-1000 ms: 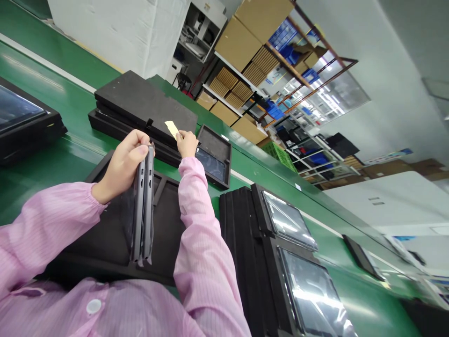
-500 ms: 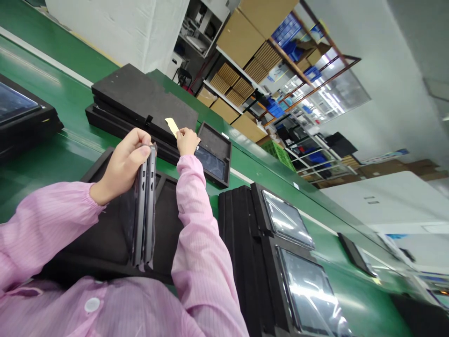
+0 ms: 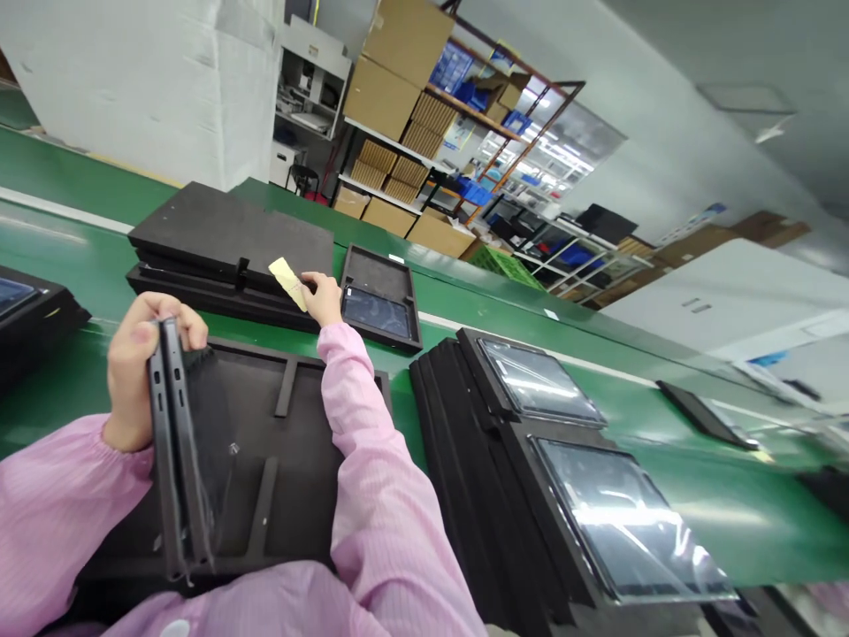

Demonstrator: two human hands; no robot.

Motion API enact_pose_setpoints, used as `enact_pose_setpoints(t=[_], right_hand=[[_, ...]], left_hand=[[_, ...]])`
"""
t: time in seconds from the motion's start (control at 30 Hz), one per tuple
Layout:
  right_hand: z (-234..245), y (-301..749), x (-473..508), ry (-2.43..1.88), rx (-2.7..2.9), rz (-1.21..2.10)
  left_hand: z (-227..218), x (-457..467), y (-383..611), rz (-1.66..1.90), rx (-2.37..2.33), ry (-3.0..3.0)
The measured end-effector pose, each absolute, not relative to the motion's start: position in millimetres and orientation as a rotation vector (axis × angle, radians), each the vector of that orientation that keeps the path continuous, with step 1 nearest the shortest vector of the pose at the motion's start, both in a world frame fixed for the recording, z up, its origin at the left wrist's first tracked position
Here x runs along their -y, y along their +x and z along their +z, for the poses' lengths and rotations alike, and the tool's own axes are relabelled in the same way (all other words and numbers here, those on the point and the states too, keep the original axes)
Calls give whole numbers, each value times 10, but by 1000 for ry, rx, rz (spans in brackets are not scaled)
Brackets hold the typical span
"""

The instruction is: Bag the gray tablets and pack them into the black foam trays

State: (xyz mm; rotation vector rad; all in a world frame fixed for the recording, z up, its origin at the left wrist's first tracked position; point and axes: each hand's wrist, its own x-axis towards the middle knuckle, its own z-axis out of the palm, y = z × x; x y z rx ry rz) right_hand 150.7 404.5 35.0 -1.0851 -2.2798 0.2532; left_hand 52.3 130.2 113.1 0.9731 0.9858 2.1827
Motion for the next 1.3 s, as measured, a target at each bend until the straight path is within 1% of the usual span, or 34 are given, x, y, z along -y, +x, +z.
enact_pose_setpoints(t=[0.2,0.33,0.53,0.83,0.93,1.03,1.2,1.3], right_hand=[[364,1453,-3883,-1065,2323,88],[226,1440,-3760,-1033,2420,15],[-99,1398,-3679,-785,2784,-25],[-96,1260,-3779,-476,3035,-211],[-9,1211,-3786,-417,3035,-245],[210,1212,-3762,-447,2964,-263],[744,1335,-3942,-802,2702,-272],[951,1406,-4210,-1057,2568,-229]], left_hand=[[1156,-1289,522,2179,-1068,972],[1171,-1269,501,2204,-1102,923],[1188,-1310,409,2269,-1120,881],[1202,-1324,387,2210,-1116,930],[1201,-1319,392,2214,-1097,940],[1185,-1314,386,2238,-1096,906],[1167,-1319,372,2246,-1048,958],[1170,-1336,372,2240,-1018,929]])
